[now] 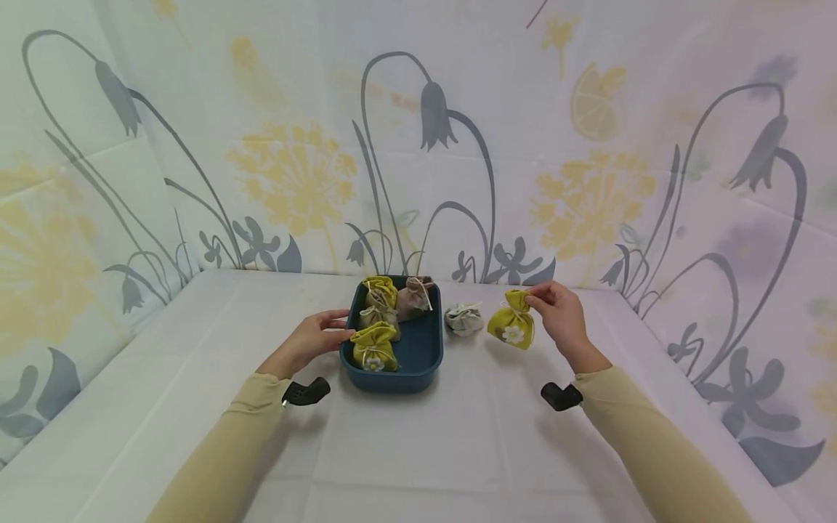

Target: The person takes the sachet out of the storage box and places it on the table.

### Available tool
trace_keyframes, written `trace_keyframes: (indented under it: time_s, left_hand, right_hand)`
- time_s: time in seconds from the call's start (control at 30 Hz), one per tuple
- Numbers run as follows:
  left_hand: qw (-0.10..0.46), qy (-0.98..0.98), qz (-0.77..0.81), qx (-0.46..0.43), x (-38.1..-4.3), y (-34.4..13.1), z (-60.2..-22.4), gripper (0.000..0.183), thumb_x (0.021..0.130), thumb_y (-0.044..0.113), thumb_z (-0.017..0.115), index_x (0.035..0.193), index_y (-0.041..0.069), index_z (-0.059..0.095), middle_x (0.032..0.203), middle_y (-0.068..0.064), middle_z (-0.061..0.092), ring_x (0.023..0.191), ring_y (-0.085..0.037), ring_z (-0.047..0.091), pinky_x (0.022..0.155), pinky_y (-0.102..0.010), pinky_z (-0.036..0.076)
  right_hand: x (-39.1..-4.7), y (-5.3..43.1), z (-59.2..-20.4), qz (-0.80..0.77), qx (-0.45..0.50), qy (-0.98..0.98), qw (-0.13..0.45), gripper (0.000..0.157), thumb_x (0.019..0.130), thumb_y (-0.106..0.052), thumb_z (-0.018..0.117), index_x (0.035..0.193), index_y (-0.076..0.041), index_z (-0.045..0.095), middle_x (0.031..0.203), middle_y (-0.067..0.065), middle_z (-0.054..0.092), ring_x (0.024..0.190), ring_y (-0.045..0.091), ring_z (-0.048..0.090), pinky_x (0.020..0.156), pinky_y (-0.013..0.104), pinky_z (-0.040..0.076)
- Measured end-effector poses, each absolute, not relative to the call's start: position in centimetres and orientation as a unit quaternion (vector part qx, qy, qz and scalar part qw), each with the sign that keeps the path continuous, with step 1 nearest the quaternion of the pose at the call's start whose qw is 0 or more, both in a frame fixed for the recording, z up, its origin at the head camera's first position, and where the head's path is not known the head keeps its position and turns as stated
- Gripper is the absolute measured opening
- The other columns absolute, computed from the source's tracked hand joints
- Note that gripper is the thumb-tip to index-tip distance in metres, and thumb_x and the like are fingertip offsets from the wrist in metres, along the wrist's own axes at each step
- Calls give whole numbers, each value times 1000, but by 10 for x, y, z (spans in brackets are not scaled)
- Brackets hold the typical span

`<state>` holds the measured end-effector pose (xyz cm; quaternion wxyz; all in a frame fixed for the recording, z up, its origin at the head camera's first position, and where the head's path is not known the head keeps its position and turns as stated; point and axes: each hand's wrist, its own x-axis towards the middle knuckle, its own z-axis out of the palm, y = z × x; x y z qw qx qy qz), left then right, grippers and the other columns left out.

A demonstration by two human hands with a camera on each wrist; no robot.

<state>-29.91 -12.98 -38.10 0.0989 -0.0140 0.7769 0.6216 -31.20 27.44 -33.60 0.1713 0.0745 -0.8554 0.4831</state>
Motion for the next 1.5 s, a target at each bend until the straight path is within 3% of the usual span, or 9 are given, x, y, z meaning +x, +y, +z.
trace_keyframes:
  time_s: [0.3,0.6,0.83,1.1,1.5]
  left_hand:
    - [96,778,621,-13,-301,-130,-382,60,85,13,70,138,9,44,128,-18,48,101,-26,59,87,-36,50]
    - [98,777,621,-20,-303,-129,-384,60,85,14,70,139,10,44,128,-17,48,103,-26,58,87,-36,50]
    - [101,779,619,-19,-302,-129,-382,60,85,14,69,139,10,43,130,-17,47,104,-26,58,88,-36,49]
    - [98,779,619,-19,-301,-129,-383,59,85,13,69,139,10,44,129,-17,48,104,-26,58,87,-36,50]
    - [96,780,618,-27,-302,-129,-383,59,85,13,70,139,11,44,128,-17,49,103,-26,58,85,-36,51]
  right_hand:
    - [-339,268,-350,462,58,-867,176,16,92,-4,58,100,10,58,99,21,63,76,-3,52,69,16,43]
    - [-352,263,-353,435,49,-882,172,16,91,-5,59,101,7,62,101,23,64,83,13,56,70,24,43]
    - [-354,270,-357,430,31,-886,172,23,91,-13,61,105,6,63,105,23,64,96,31,57,77,38,45]
    - [-345,279,-362,440,5,-884,157,32,90,-17,63,114,5,63,110,22,62,99,27,56,82,37,46]
    - [-330,285,-367,467,-26,-874,134,40,91,-21,62,121,5,58,115,21,60,91,7,54,87,37,44]
